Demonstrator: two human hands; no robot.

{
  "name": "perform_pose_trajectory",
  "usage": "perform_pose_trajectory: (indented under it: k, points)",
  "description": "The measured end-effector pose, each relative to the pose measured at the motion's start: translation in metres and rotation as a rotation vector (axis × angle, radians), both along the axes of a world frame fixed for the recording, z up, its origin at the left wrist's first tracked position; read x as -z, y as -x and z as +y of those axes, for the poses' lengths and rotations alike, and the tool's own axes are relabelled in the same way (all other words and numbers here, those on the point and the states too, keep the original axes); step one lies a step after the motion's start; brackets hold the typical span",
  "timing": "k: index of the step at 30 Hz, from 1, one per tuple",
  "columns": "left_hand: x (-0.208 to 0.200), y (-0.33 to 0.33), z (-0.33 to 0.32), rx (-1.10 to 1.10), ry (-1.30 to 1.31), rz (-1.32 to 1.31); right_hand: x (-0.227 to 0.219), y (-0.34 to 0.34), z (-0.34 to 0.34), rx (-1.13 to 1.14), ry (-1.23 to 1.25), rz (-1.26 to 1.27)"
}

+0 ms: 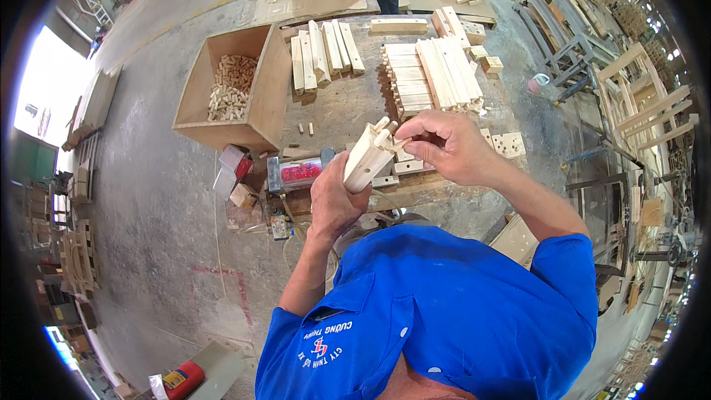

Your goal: The person repeatedly picks up small wooden dowels and inserts them into pre-drilled holes on rectangular wooden pieces. They then place the assembled pieces onto a nearby stack. The process is repeated continuously throughout the clip.

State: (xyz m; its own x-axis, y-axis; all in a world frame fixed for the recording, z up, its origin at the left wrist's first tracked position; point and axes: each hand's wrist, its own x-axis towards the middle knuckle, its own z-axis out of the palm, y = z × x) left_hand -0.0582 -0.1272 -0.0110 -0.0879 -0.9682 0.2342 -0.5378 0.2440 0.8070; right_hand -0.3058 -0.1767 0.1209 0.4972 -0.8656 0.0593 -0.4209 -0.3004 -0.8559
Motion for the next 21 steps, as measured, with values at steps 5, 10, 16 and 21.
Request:
perform_pose_trajectory:
  k: [5,10,16,21]
  points:
    - [0.002,0.027,-0.01,0.008,0.011,-0.043,0.015,0.028,-0.018,-0.085,0.211,0.023]
    - [-0.003,0.051,-0.019,-0.025,0.072,-0.141,0.012,0.055,-0.033,-0.17,0.326,0.162]
    - [-0.012,0.072,-0.026,-0.052,0.147,-0.258,0.014,0.081,-0.043,-0.171,0.218,0.172]
    - [-0.01,0.082,-0.031,-0.051,0.168,-0.316,0.029,0.094,-0.048,-0.169,0.21,0.155]
